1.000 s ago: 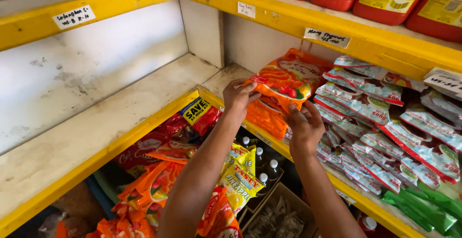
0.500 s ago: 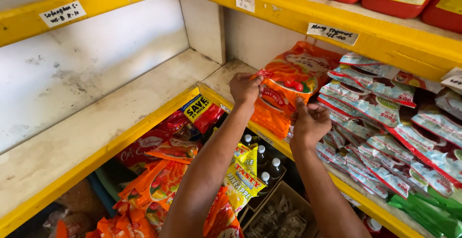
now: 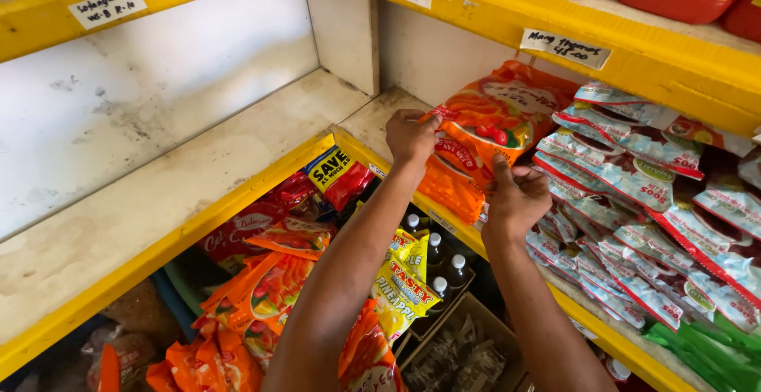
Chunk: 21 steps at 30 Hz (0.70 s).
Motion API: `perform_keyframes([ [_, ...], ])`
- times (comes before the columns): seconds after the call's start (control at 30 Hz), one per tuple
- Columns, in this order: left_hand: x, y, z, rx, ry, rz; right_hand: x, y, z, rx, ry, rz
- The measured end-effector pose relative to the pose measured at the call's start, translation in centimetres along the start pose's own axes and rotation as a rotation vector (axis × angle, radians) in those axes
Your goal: Organizing and stocking food packages on shelves in a grocery store.
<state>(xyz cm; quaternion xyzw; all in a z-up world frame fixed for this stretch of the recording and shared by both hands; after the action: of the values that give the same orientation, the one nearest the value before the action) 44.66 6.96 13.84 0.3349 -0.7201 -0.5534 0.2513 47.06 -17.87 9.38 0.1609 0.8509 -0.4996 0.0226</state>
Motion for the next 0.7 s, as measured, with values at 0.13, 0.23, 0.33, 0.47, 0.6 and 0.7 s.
perform_keyframes([
  [0.13, 0.7, 0.7, 0.4, 0.04, 0.009, 0.034, 0.2, -0.7, 0.0, 0.034, 0.003, -0.048],
  [0.23, 0.4, -0.5, 1.4, 0.034, 0.037, 0.039, 0.3, -0.1, 0.6, 0.052, -0.017, -0.084],
  [0.33, -5.9, -8.6, 6.8, -0.092, 0.141, -0.347, 1.0, 0.0, 1.5, 0.007, -0.082, -0.065],
  [0.47, -0.9, -2.1, 8.8, -0.21, 0.184, -0.246, 3.2, 1.3, 1.1, 0.051, -0.203, -0.053],
  [0.6, -0.9, -5.1, 13.1, -0.28, -0.081, -0.171, 9.6, -1.3, -0.6, 0.136, -0.252, -0.161],
  [0.7, 2.5, -1.1, 17.7, -0.145, -0.074, 0.012, 13.2, -2.3, -3.8, 0.123, -0.332, -0.239],
])
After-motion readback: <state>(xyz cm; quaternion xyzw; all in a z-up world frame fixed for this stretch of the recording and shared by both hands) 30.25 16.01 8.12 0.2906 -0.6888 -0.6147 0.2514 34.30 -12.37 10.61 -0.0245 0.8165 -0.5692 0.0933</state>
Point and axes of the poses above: each hand's wrist, its own x-axis away from the middle knuckle, its own z-axis out of the back of the hand, y = z × x, the point moved 9 cm from there along -x, towards the middle knuckle, and after that the axes turned 5 degrees about x, right-handed, at the moved point
